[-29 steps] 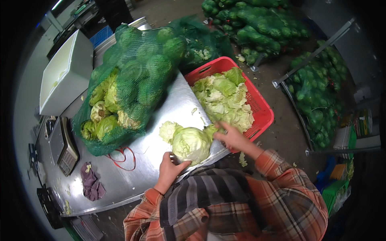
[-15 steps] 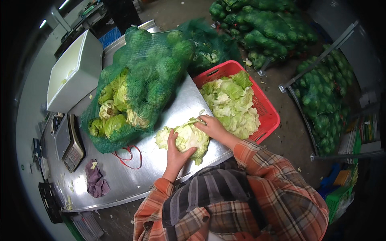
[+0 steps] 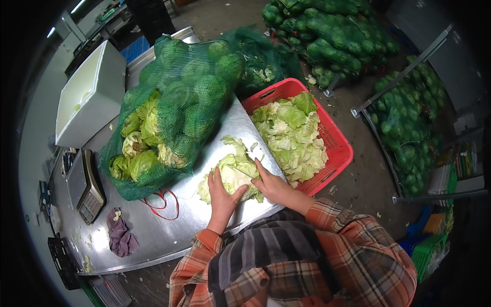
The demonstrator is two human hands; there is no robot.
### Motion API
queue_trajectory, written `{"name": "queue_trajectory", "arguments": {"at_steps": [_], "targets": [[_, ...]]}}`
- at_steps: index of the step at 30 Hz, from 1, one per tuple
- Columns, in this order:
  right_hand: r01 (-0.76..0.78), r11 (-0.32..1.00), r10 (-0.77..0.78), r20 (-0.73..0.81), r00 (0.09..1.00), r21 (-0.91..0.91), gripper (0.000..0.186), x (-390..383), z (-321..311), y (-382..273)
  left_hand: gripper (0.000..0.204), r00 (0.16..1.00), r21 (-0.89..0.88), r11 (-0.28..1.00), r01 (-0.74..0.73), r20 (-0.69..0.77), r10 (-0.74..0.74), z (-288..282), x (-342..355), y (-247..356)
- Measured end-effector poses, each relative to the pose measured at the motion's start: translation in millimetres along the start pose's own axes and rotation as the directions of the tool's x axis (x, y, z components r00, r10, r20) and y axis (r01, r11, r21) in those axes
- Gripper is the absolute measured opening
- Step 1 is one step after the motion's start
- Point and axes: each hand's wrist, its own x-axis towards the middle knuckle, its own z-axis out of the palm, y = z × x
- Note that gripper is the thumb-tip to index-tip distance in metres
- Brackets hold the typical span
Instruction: The person places a head of cabbage into a plastic bag and seals it. They then retrieve a knife and cut open a green mesh bag filled with cabbages. The person repeatedly takes cabbages from the bag, trims the outer leaves and core with the knife, and places the trimmed heads onto a digital scale.
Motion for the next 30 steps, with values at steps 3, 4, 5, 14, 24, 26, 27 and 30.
{"name": "queue_trajectory", "arguments": {"at_steps": [3, 4, 5, 14, 24, 26, 27, 30], "targets": [[-0.120, 0.992, 0.115, 0.131, 0.985, 0.032, 0.061, 12, -8, -5, 0.086, 0.999, -0.087, 0.996, 0.003, -0.042, -0.007, 6, -1, -6], [-0.146, 0.988, 0.138, 0.151, 0.979, 0.045, 0.058, 18, -10, -3, 0.085, 0.999, -0.073, 0.997, 0.028, -0.034, -0.031, 7, 0, -6], [-0.160, 0.985, 0.149, 0.158, 0.976, 0.057, 0.054, 24, -12, -4, 0.084, 0.998, -0.057, 0.998, 0.039, -0.037, -0.041, 5, 7, -2], [-0.550, 0.723, 0.467, 0.291, 0.835, 0.418, 0.047, 70, -18, 55, 0.092, 0.996, -0.128, 0.987, 0.094, 0.018, -0.092, -1, 21, -26], [-0.211, 0.975, 0.213, 0.026, 0.977, -0.064, 0.045, 54, -5, 22, 0.103, 0.954, -0.239, 0.930, 0.277, -0.043, -0.296, -17, -7, -41], [-0.196, 0.973, 0.197, -0.006, 0.980, -0.122, 0.046, 71, -15, 47, 0.103, 0.973, -0.161, 0.961, 0.226, -0.012, -0.231, -19, -5, -36], [-0.127, 0.960, 0.127, -0.016, 0.992, -0.249, 0.047, 74, -19, 52, 0.104, 0.981, -0.119, 0.974, 0.195, 0.006, -0.196, -19, -4, -35], [0.067, 0.976, -0.086, -0.084, 0.993, -0.208, 0.061, 67, -25, -4, 0.105, 0.985, -0.104, 0.979, 0.174, -0.001, -0.175, -21, -9, -36]]}}
